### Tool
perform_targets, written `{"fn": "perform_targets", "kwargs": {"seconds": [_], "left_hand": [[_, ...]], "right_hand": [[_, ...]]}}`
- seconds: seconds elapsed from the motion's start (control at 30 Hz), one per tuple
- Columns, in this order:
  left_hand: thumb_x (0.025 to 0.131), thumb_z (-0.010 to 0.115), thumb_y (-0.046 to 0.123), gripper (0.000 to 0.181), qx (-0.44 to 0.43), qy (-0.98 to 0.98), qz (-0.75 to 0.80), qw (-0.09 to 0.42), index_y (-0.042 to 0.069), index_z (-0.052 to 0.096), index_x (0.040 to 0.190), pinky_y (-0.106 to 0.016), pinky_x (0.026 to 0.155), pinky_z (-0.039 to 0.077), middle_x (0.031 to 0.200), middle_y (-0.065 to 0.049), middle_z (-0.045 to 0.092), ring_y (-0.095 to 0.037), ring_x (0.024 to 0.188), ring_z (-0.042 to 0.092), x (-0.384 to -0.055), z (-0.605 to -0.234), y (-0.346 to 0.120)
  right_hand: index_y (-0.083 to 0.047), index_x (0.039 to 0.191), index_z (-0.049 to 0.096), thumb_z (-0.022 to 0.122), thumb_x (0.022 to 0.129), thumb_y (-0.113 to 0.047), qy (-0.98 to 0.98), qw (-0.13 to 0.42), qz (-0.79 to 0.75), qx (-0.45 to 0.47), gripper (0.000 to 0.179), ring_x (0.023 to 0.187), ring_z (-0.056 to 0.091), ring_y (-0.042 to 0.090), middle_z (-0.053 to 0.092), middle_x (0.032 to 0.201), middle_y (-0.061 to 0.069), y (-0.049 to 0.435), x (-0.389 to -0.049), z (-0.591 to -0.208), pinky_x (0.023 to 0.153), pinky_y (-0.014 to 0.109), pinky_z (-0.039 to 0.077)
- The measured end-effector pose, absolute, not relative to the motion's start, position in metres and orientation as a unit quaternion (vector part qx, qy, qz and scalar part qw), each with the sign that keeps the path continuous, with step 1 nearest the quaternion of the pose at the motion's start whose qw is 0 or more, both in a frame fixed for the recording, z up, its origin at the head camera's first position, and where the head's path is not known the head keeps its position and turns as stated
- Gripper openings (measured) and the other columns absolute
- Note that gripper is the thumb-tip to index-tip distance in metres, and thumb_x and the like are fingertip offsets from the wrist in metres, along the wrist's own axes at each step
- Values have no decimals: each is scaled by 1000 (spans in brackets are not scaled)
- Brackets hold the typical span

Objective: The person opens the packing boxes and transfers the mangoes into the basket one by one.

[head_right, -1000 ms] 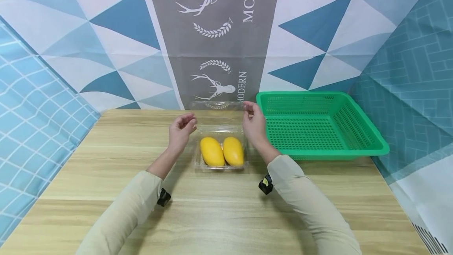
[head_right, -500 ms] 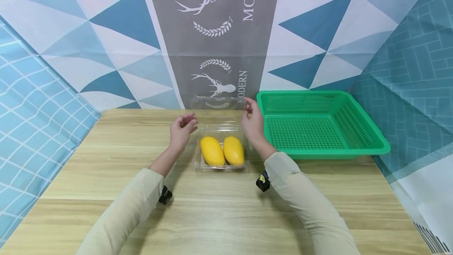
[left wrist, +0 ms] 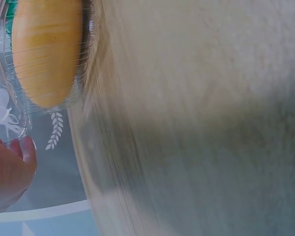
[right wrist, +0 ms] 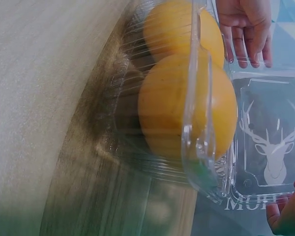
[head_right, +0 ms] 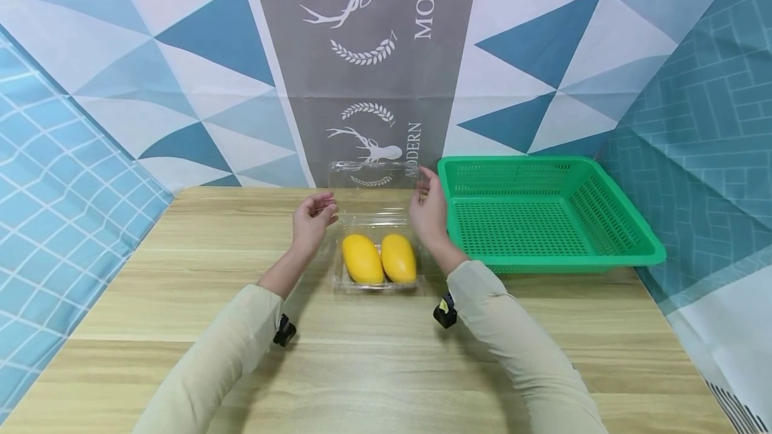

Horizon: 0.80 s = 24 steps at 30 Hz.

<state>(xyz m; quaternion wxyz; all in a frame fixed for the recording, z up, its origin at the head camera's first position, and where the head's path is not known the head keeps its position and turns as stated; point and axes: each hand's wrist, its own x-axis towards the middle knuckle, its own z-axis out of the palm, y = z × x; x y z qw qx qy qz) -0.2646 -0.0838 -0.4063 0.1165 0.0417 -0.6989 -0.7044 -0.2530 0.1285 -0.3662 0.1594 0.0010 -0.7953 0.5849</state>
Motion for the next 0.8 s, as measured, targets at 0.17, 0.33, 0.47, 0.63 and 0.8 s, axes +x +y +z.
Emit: {"fn": "perform_targets", "kwargs": {"seconds": [0.17, 0.33, 0.47, 0.63, 0.8], "left_hand": [[88, 57, -2, 29, 47, -700, -704, 111, -3, 58, 117, -21, 74, 55, 109, -21, 59, -7, 80, 56, -266, -407, -84], [89, 57, -2, 28, 53, -699, -705, 110, -2, 59, 116, -22, 75, 56, 110, -22, 59, -8, 80, 56, -268, -408, -83], [88, 57, -3, 29, 51, -696, -708, 110, -4, 58, 118, -23, 75, 56, 111, -25, 58, -9, 80, 56, -268, -408, -84], [89, 57, -2, 30, 49, -698, -706, 107, -2, 58, 119, -28, 78, 57, 111, -25, 59, -6, 79, 56, -269, -409, -84], [89, 57, -1, 31, 56, -699, -705, 108, -1, 59, 120, -36, 79, 57, 104, -18, 60, -7, 76, 57, -269, -409, -83]], "right_hand": [[-10, 140, 35, 42, 91, 3, -801, 168, 574, 7, 50, 112, 50, 30, 50, 120, 19, 129, -257, -371, 96, 41, 47], [-12, 142, 34, 40, 92, 4, -821, 179, 542, 7, 53, 98, 53, 29, 52, 114, 22, 129, -261, -376, 81, 38, 50], [-13, 143, 32, 39, 93, 4, -829, 177, 531, -2, 53, 91, 51, 26, 51, 112, 23, 128, -263, -380, 77, 35, 47], [-11, 143, 31, 39, 93, 3, -831, 176, 527, -22, 52, 90, 48, 25, 51, 111, 21, 126, -266, -385, 80, 35, 46], [-11, 141, 33, 41, 94, 2, -834, 188, 517, -29, 50, 90, 48, 25, 52, 109, 17, 124, -267, -390, 81, 33, 47]]}}
